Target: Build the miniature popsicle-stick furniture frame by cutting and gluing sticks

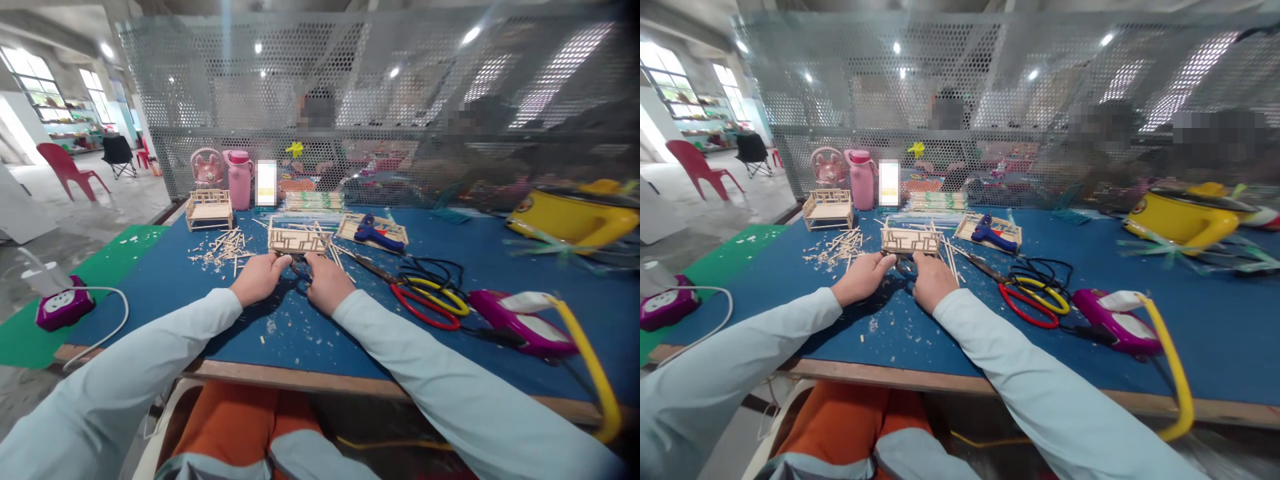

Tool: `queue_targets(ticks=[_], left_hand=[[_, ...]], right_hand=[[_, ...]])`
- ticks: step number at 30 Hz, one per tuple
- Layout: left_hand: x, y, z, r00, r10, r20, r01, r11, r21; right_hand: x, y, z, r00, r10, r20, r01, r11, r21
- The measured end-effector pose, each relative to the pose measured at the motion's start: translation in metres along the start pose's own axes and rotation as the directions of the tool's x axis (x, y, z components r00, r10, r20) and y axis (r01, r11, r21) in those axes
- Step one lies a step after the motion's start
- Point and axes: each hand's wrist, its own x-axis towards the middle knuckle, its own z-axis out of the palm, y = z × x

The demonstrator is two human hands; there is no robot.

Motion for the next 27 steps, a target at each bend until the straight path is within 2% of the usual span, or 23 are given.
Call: queue_targets(ticks=[4, 7, 11, 14, 16, 19, 22, 24, 27], left_hand=[[0.000, 0.003, -0.001, 0.998, -0.061, -0.005, 0.061, 0.998, 0.000], [-0.001, 0.006, -0.003, 0.999, -0.026, -0.043, 0.024, 0.998, -0.051], [-0.006, 0.009, -0.006, 0.987, 0.142, -0.074, -0.155, 0.962, -0.223], [-0.009, 0.011, -0.006, 0.984, 0.173, -0.038, -0.175, 0.917, -0.359], [-0.009, 0.011, -0.006, 0.990, 0.139, -0.019, -0.130, 0.858, -0.497], [-0.004, 0.009, -0.006, 1.000, 0.007, -0.015, -0.016, 0.705, -0.709], [0.003, 0.008, -0.010, 0.990, -0.126, -0.063, 0.021, 0.575, -0.818], [0.005, 0.008, -0.013, 0.985, -0.147, -0.088, 0.007, 0.548, -0.836], [0.007, 0.008, -0.016, 0.987, -0.151, -0.053, 0.035, 0.528, -0.849]], right_hand=[[0.000, -0.003, -0.005, 0.998, 0.039, -0.042, -0.041, 0.997, -0.067], [0.001, -0.003, -0.006, 0.997, 0.033, -0.071, -0.037, 0.997, -0.063], [0.002, 0.002, -0.007, 0.989, 0.035, -0.143, -0.012, 0.988, 0.156], [0.003, 0.007, -0.011, 0.986, 0.043, -0.164, 0.015, 0.942, 0.336], [0.003, 0.012, -0.016, 0.984, 0.021, -0.177, 0.048, 0.924, 0.379], [0.004, 0.022, -0.023, 0.984, -0.034, -0.173, 0.099, 0.919, 0.382], [0.005, 0.032, -0.025, 0.983, -0.096, -0.154, 0.150, 0.907, 0.395], [0.006, 0.036, -0.024, 0.984, -0.120, -0.131, 0.165, 0.894, 0.417], [0.006, 0.037, -0.020, 0.987, -0.135, -0.088, 0.161, 0.863, 0.479]])
